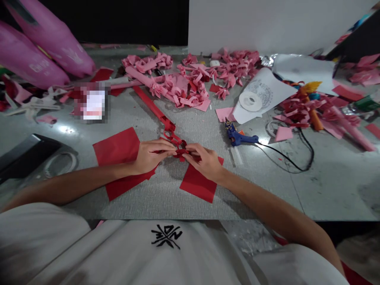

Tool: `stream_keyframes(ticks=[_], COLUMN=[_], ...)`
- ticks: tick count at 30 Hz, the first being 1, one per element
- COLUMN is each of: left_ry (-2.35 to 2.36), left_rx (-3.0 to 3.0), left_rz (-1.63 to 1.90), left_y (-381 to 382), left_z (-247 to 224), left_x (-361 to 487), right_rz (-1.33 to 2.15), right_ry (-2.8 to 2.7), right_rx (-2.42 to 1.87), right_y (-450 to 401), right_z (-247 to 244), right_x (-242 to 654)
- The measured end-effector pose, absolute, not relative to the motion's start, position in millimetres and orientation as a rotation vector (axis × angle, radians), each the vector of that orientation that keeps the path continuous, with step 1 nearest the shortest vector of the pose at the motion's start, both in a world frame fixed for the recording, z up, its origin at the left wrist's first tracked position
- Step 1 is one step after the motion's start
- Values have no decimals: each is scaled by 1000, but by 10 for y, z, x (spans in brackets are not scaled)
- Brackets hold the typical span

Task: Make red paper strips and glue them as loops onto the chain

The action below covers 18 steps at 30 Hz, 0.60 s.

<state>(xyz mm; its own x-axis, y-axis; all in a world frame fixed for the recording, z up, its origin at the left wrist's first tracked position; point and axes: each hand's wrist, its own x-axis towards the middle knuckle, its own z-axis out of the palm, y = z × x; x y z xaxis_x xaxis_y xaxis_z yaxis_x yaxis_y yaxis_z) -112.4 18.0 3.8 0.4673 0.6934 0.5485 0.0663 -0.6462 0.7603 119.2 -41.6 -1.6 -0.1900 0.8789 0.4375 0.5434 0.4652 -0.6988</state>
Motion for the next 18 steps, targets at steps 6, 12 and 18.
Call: stream_keyframes(ticks=[6, 12, 18], left_ry=[661, 631, 619], left_rx=[2026, 2197, 2302], left_rz=[1159, 1097, 1115], left_y=[169, 199, 173], left_z=[-48, -52, -45], left_x=[-1152, -1139, -1126], right_rz=[496, 420, 464], right_ry=[-1825, -1906, -1904], right_rx=[-1247, -1212, -1198], right_y=[-423, -433, -432], right_z=[-16, -27, -40], right_x=[1192, 1198, 1201])
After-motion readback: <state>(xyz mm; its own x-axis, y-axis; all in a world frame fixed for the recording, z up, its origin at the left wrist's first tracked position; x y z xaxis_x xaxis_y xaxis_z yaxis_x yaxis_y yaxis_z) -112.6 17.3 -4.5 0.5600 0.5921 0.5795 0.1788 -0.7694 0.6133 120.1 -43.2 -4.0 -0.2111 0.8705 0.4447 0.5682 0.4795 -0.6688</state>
